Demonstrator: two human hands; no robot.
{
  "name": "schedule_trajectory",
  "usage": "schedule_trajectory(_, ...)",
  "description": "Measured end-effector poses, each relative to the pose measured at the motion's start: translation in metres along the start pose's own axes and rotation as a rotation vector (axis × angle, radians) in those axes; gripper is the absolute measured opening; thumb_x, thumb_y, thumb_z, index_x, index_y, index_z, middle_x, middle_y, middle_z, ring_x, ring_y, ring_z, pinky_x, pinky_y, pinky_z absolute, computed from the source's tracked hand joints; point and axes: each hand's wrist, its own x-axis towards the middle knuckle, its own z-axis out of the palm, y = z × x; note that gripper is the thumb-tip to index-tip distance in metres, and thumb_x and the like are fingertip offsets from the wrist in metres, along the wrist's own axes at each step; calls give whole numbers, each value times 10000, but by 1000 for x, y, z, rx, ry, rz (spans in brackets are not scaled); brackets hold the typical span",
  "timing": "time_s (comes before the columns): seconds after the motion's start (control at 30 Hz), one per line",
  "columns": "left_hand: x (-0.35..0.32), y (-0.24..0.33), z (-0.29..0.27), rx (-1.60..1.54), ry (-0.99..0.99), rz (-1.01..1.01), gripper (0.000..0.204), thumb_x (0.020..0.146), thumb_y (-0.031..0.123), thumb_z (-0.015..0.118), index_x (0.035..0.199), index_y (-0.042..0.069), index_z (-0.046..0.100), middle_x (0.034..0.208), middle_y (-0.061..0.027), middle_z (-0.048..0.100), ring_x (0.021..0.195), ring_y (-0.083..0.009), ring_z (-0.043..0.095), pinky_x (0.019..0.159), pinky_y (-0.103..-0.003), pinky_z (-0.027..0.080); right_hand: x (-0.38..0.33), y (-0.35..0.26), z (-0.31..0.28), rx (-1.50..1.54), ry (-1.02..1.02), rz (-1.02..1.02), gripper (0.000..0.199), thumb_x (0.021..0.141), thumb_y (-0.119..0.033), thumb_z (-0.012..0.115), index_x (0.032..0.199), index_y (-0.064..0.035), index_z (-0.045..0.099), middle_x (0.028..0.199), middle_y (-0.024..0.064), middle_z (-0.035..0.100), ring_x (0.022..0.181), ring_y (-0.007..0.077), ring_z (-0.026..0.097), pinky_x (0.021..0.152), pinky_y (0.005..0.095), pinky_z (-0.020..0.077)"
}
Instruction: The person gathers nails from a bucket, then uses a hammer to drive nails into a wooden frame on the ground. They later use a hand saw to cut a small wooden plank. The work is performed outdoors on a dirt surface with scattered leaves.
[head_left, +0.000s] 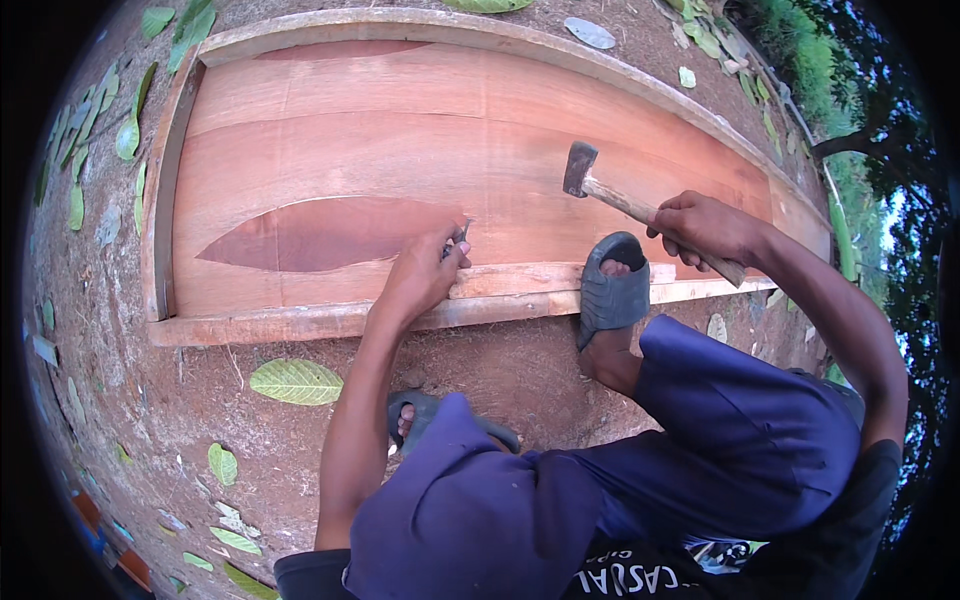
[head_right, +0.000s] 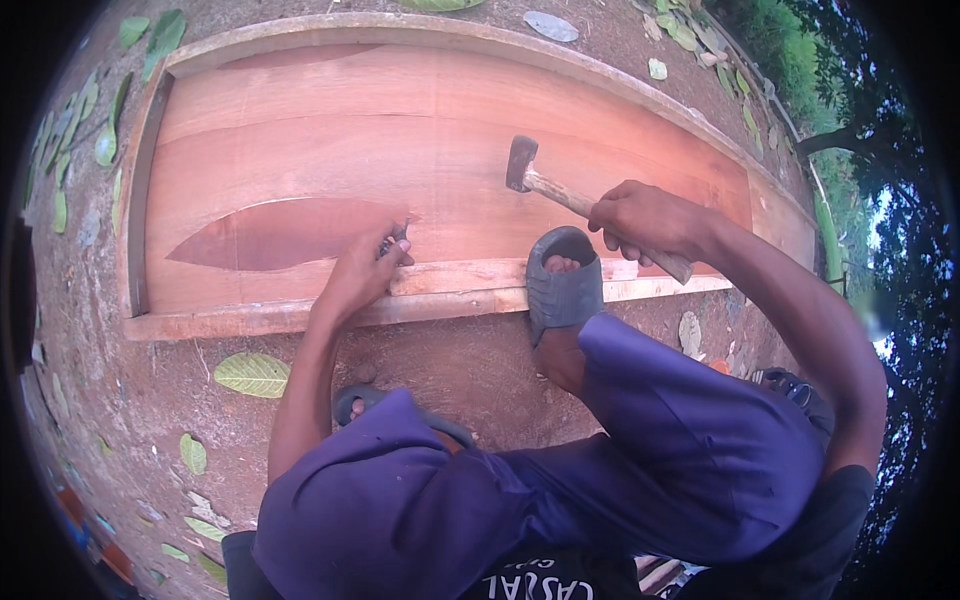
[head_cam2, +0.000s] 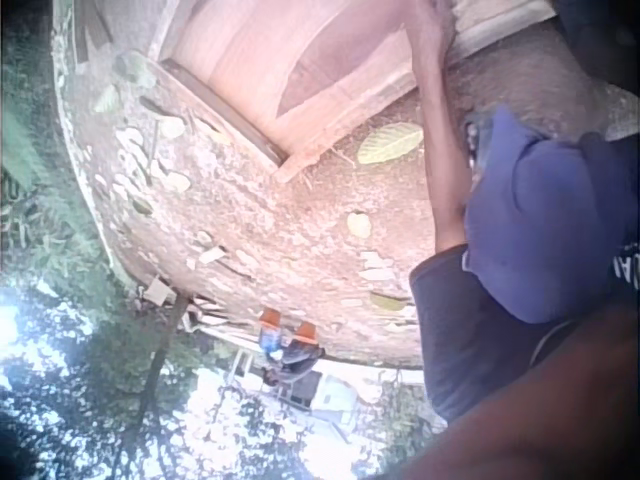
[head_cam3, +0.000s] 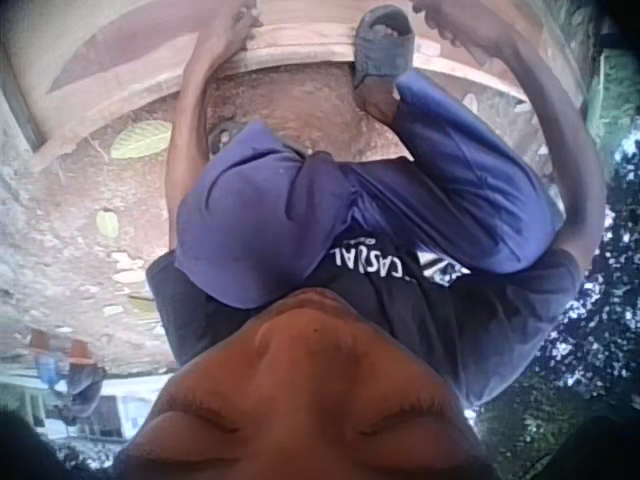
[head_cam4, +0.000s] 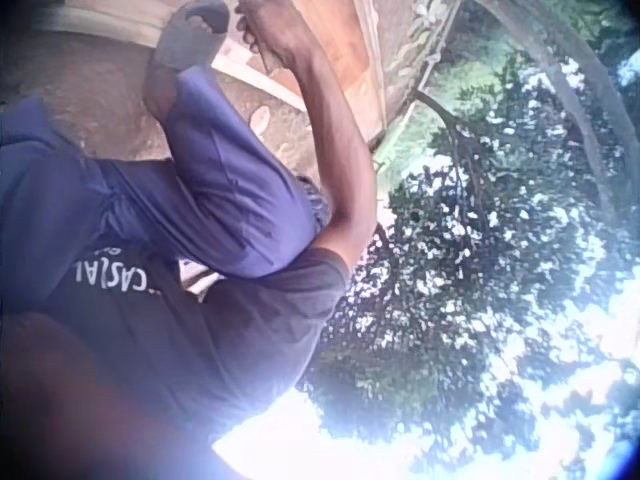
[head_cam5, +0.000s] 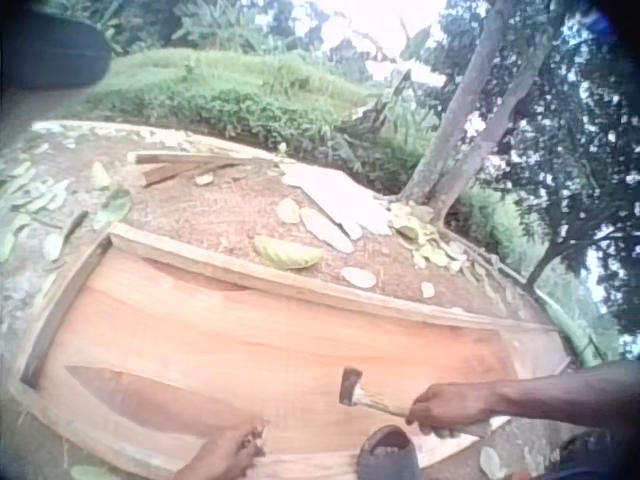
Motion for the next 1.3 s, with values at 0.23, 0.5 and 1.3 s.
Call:
schedule_trajectory(0.23,-1,-2,3,21,-29,73,137,1042,143,543,1027,8,563,885,-135,718,756,-177,645,666,-352,513,-21,114,-19,-161,314,139,374,1024,-283,498,972,69,613,771,128,659,584,205,639,521,374,526)
schedule_trajectory(0.5,-5,-1,9,-59,-16,56,133,1047,139,542,992,19,539,845,-92,674,728,-141,579,655,-328,485,-7,208,-15,-175,327,178,460,1031,-312,462,923,102,633,847,208,703,577,266,679,541,404,565)
schedule_trajectory(1.3,-10,-15,-47,82,-1,15,161,1041,147,564,956,10,560,810,-70,663,784,-144,625,761,-304,477,19,273,39,359,-35,164,468,1060,-402,439,927,11,617,646,29,511,486,122,474,426,302,423)
